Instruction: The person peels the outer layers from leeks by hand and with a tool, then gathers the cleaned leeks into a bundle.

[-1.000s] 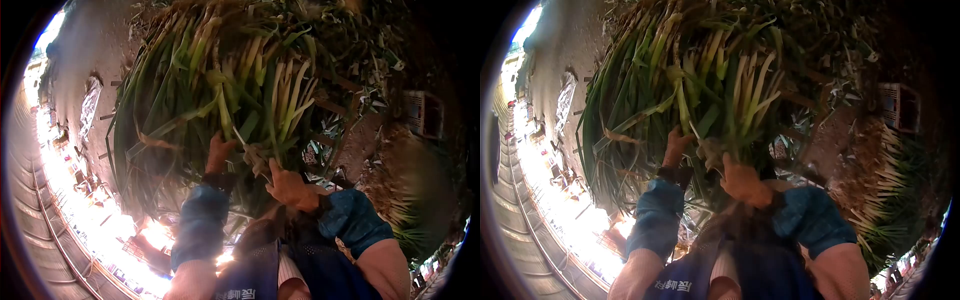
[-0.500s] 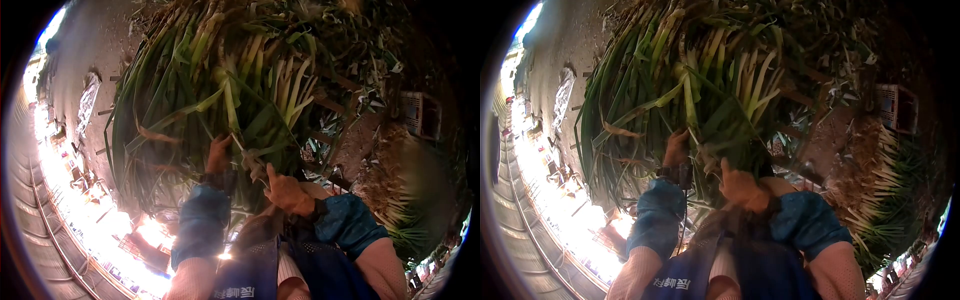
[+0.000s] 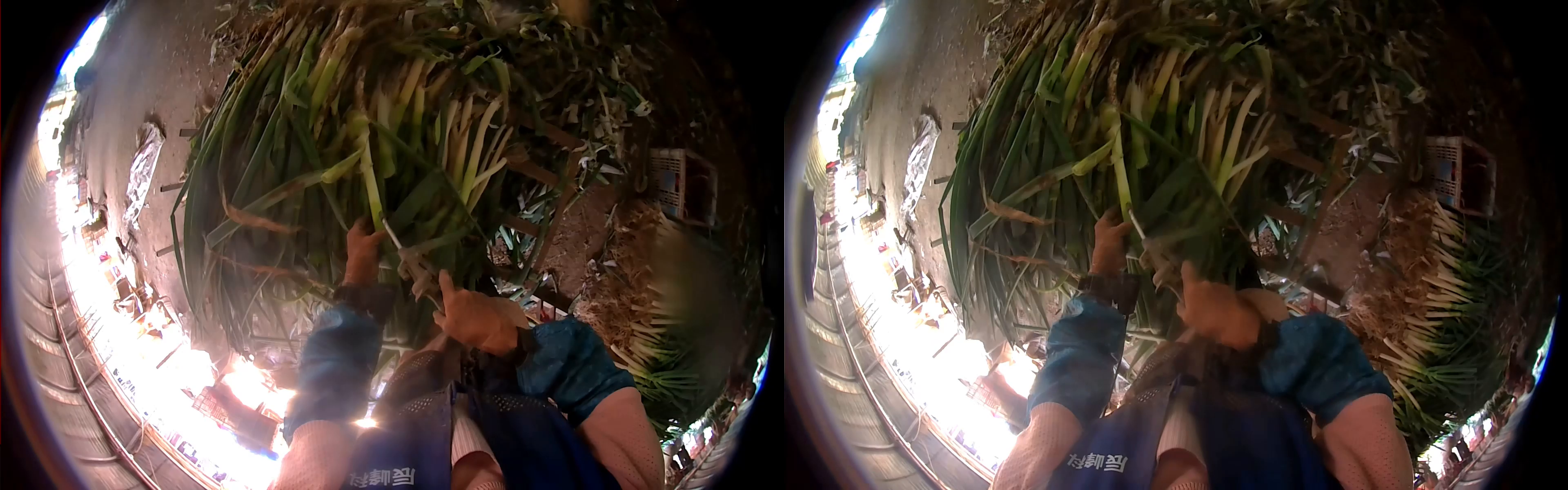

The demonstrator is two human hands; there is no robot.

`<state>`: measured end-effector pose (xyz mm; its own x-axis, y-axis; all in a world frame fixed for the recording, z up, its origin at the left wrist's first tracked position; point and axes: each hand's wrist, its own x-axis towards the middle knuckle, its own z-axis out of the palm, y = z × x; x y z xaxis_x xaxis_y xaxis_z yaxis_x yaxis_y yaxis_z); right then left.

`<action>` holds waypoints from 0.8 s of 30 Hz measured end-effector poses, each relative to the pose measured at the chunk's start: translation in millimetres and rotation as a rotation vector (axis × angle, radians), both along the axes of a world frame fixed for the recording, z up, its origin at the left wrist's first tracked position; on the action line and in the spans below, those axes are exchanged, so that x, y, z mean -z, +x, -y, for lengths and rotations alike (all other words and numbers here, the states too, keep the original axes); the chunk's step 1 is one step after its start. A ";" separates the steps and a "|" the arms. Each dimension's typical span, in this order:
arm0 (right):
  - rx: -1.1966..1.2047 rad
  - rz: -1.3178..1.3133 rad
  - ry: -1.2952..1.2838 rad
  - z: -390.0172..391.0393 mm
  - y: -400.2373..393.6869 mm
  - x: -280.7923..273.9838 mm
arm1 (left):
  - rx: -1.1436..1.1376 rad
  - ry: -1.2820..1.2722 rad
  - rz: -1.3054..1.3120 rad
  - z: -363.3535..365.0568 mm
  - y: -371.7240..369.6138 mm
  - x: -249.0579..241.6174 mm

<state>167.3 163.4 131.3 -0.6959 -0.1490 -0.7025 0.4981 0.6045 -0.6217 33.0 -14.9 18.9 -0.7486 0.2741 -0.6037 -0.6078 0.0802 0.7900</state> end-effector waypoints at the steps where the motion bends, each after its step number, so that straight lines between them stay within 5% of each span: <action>1: -0.011 -0.009 -0.002 1.0 2.4 -3.5 | 0.039 -0.036 -0.014 -1.5 -0.4 -5.1; 8: 0.028 -0.183 0.063 7.0 -53.4 51.3 | 0.010 -0.054 -0.057 6.9 19.5 -38.5; 12: 0.085 -0.580 0.103 9.9 -78.4 85.1 | 0.056 -0.092 0.075 25.6 29.3 -47.0; 17: 0.011 -0.241 0.051 10.1 -59.2 50.3 | 0.012 -0.029 0.197 30.8 50.5 -50.5; 24: 0.001 -0.244 0.077 7.3 -50.1 69.7 | 0.086 -0.079 0.216 26.4 52.9 -69.6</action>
